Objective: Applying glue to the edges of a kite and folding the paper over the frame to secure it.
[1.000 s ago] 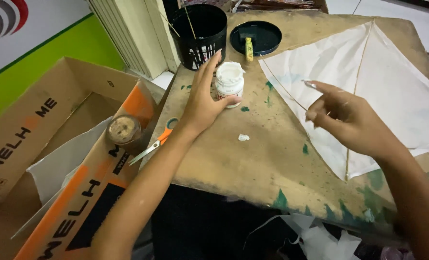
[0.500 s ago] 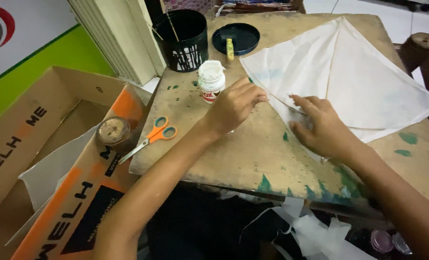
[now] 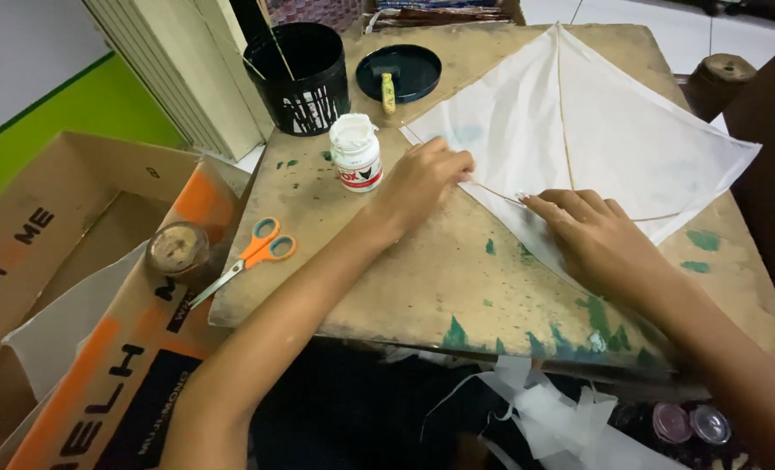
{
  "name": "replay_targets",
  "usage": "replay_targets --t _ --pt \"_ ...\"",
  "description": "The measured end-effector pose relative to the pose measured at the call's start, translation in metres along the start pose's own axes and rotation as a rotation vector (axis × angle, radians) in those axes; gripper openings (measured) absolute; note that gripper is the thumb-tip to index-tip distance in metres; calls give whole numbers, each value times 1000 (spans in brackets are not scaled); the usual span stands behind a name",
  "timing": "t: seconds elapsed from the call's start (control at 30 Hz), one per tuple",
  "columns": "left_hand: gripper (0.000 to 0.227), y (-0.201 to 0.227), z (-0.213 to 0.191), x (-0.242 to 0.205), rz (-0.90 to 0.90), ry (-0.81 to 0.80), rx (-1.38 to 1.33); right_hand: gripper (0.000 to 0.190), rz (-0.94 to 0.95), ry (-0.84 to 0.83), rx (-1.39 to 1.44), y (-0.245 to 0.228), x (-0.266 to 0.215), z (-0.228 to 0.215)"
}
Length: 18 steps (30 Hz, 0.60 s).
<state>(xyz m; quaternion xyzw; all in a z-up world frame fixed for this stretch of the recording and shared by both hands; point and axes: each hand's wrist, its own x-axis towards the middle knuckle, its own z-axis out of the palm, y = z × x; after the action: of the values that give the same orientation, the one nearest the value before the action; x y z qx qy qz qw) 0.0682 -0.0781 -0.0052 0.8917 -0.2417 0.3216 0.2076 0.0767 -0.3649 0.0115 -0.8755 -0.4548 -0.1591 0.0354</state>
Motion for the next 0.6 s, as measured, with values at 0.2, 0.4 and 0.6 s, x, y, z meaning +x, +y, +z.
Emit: replay_targets --t 0.2,0.4,0.6 --pt "28 -21 25 1 3 81 121 53 -1 -56 -33 -13 17 -6" --pt "39 -23 12 -16 -72 -179 44 48 -27 -40 -175 -23 30 -4" --pt "49 -13 -4 -12 -141 -423 48 50 -52 -90 -347 -17 36 13"
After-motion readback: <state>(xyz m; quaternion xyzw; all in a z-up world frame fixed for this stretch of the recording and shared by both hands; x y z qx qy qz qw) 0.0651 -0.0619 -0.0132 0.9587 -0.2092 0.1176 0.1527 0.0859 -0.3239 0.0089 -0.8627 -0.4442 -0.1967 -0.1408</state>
